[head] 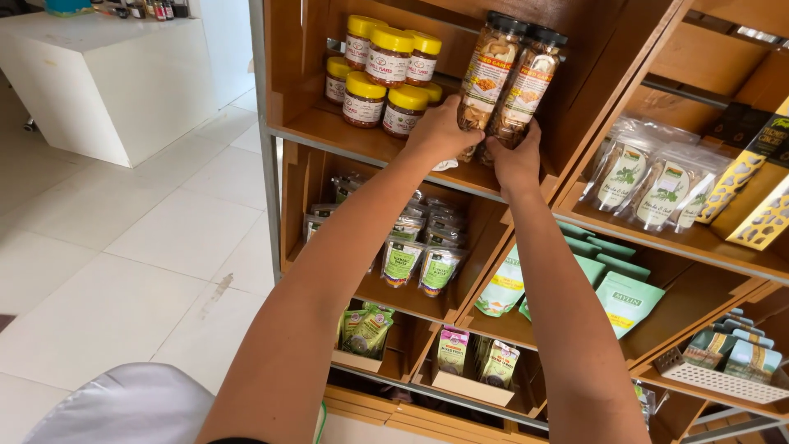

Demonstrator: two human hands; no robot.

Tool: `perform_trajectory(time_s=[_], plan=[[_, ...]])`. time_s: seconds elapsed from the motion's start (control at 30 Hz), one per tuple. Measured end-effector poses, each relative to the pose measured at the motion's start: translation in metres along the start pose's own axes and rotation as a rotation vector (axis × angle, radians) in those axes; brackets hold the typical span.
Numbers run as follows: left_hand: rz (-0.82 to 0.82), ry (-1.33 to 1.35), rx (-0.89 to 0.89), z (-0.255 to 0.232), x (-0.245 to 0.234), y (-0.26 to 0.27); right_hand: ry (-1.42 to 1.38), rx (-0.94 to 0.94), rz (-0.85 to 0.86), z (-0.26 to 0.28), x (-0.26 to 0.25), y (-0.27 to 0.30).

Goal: Wiping product containers with a cloth and organizing them onto retail shelves.

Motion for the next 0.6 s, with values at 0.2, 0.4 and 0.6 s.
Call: perform_trajectory(time_s=[0.2, 0.4, 0.6], plan=[[0.001, 0.002, -0.007, -0.005, -0.008, 0.009, 0.04, 0.004, 0.003, -0.002, -0.003, -0.001], [-0.034, -0.037, 0.012, -0.007, -0.008, 0.013, 0.059, 0.022, 0.013, -0.006, -0.003, -0.004], [-0.082, -0.06, -0.012, -0.007, -0.005, 0.012, 0.063, 0.011, 0.032, 0.0, -0.006, 0.001]])
Point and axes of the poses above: each hand's wrist, its own y-axis away from the middle knuckle, its own x-axis out of the palm, z = x × y, the point moved 6 cm from there along -y, towards the middle knuckle, and after that the axes turned 14 degrees about -x, right-handed, at the moved point
